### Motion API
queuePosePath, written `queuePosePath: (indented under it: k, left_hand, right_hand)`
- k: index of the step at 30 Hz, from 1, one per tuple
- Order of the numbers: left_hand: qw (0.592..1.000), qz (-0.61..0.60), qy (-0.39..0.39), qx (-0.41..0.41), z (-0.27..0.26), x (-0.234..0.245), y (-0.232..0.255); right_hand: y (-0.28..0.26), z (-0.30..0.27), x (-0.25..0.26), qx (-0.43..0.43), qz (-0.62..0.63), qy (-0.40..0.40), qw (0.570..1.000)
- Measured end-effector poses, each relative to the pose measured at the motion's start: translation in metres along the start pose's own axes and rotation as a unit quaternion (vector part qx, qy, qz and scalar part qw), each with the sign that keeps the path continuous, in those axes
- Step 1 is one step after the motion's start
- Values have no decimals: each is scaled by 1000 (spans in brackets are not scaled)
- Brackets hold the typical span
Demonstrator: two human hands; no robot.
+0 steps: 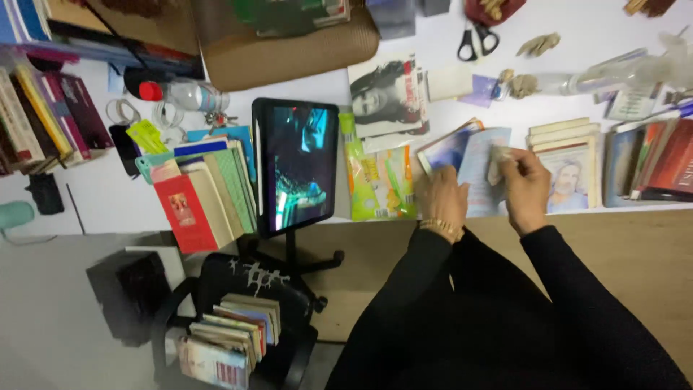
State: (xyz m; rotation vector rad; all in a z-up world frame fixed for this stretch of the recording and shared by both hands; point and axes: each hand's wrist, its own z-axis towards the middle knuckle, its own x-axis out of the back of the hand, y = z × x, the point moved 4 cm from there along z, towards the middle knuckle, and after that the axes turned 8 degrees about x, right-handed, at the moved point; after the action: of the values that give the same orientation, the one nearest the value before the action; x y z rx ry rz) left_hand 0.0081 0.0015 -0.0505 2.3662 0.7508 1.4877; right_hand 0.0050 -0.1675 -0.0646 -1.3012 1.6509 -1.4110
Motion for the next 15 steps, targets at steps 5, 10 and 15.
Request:
queuePosePath:
  k: [5,10,15]
  left_hand:
    - [993,-58,-47,-91,-8,63,14]
    - [967,48,-27,-249,-7,119,36]
    - [920,65,32,-386,-14,155,62]
  right_hand:
    - [-69,2,38,121,-94,31,988]
    - [-148,-25,23,287,-272,-43,917]
    - [-186,-49,-8,367,-208,-260,869]
